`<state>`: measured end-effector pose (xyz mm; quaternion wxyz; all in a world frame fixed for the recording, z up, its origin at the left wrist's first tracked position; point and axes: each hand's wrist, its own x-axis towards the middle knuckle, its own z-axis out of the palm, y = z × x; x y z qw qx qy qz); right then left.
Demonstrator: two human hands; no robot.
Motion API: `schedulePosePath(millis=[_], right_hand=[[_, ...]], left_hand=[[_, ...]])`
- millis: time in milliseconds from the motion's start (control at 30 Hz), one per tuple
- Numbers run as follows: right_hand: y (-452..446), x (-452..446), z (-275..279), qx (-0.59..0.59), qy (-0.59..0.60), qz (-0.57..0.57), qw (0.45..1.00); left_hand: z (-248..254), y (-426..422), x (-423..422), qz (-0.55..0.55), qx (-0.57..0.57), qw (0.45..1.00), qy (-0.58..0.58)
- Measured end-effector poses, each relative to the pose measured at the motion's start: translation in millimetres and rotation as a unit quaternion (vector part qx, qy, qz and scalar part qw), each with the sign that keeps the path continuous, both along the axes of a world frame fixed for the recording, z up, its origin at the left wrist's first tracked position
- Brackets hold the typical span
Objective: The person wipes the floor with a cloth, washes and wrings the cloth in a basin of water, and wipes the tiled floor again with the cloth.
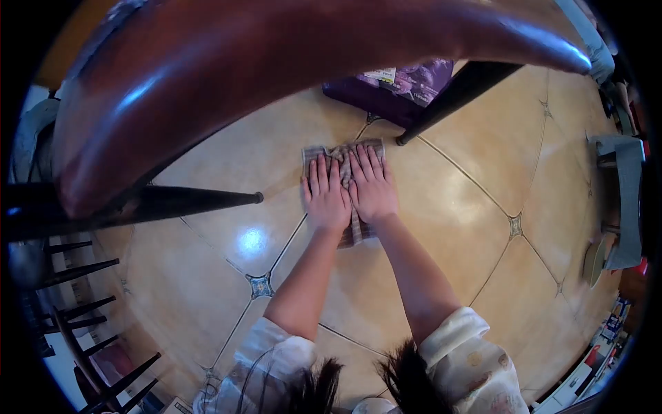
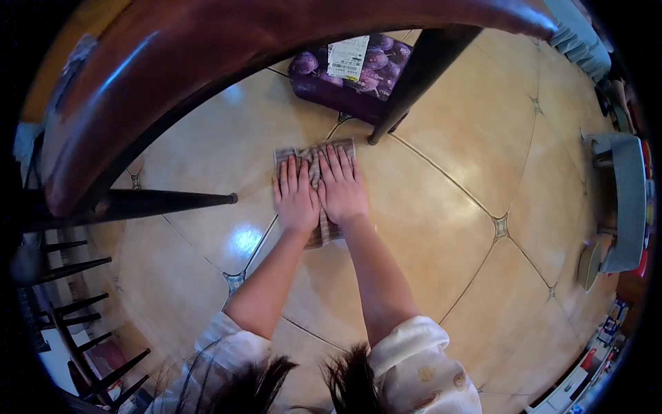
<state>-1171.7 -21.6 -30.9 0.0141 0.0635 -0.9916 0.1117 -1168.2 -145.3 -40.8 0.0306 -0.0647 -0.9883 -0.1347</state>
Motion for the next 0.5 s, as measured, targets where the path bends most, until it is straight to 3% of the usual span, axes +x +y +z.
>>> schedulePosePath(millis=[233, 500], right_hand=[[4.9, -62.4, -12.9, -0.012, 0.031, 0.000, 0.999], [-1.3, -37.7, -23.1, 0.010, 0.052, -0.022, 0.998]], left_hand=[[-10.0, 0.0, -69.0, -0.039, -0.011, 0.998, 0.045], [-16.7, -1.9, -41.8, -0.021, -0.010, 0.999, 0.048]])
